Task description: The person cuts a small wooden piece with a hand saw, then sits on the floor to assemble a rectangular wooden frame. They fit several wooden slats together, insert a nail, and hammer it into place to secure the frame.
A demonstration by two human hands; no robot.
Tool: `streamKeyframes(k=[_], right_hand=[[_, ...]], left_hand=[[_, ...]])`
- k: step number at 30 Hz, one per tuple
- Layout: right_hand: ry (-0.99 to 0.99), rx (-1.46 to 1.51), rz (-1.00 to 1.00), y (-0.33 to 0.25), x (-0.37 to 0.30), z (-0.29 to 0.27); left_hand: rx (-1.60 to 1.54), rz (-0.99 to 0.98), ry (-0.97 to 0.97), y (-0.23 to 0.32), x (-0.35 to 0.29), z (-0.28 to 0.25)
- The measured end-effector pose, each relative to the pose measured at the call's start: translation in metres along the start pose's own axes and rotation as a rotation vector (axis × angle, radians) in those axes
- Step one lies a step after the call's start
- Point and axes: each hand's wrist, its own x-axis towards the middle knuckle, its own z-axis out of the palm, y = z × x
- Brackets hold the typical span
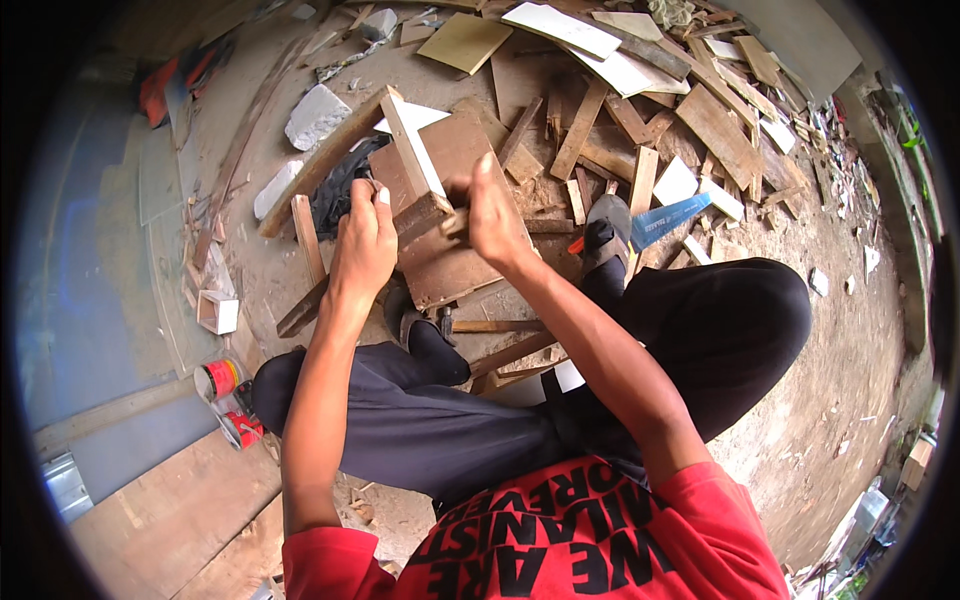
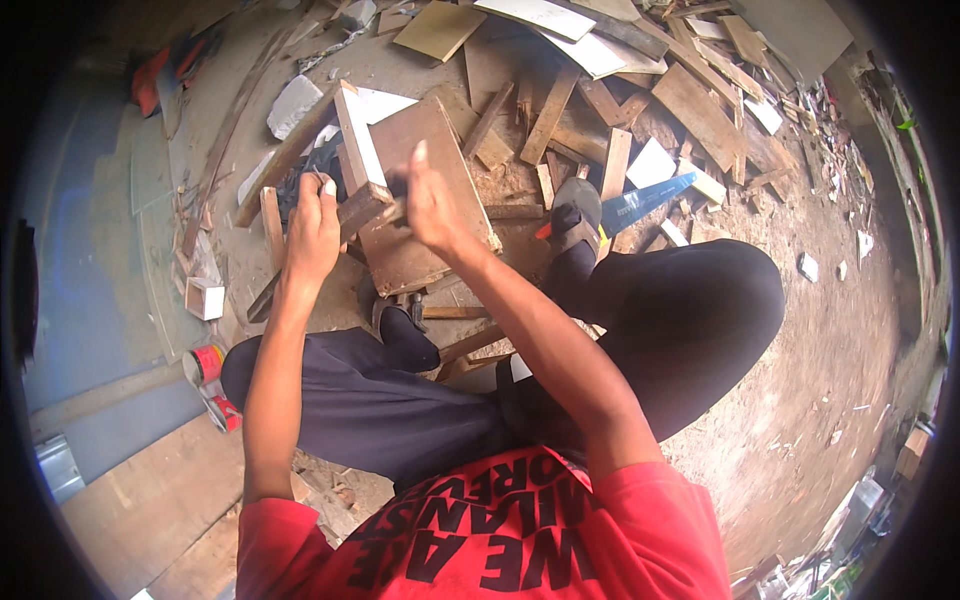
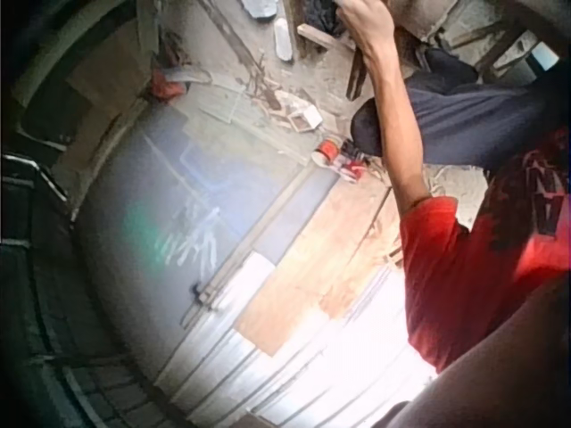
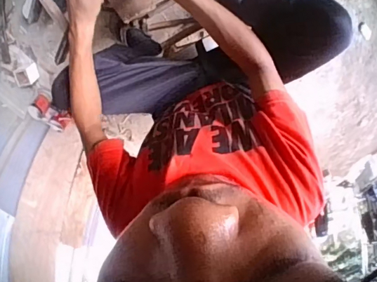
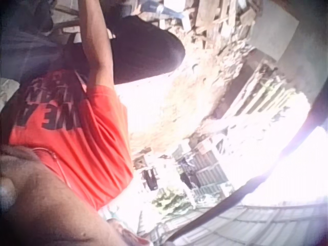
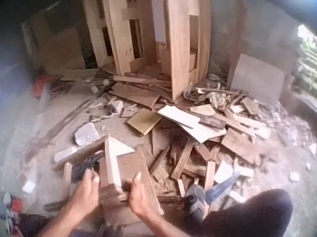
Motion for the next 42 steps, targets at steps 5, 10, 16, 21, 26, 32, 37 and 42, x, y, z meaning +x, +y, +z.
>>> streamKeyframes(k=[5,10,16,21,26,32,37,42], right_hand=[[0.457,-0.006,-0.079,-0.024,0.029,-0.044],[0.634,-0.562,0.087,0.007,0.044,-0.119],[0.542,-0.957,0.088,0.072,0.031,-0.162],[0.461,-1.09,0.002,0.088,0.031,-0.156],[0.389,-1.188,-0.114,0.109,0.031,-0.14],[0.362,-1.272,-0.156,0.113,0.045,-0.122],[0.395,-1.126,-0.21,0.114,0.047,-0.117],[0.419,-0.723,-0.171,0.031,0.039,-0.041]], left_hand=[[0.155,0.068,0.139,-0.024,0.004,0.009],[0.344,0.039,-0.017,-0.048,0.004,0.068],[0.313,0.132,0.054,-0.049,0.01,0.113],[0.329,0.226,0.162,-0.068,0.007,0.126],[0.034,0.195,0.227,-0.088,-0.01,0.134],[-0.208,0.011,0.431,-0.104,-0.005,0.091],[-0.25,-0.054,0.629,-0.139,-0.022,0.057],[-0.375,-0.066,0.684,-0.168,-0.032,0.037]])
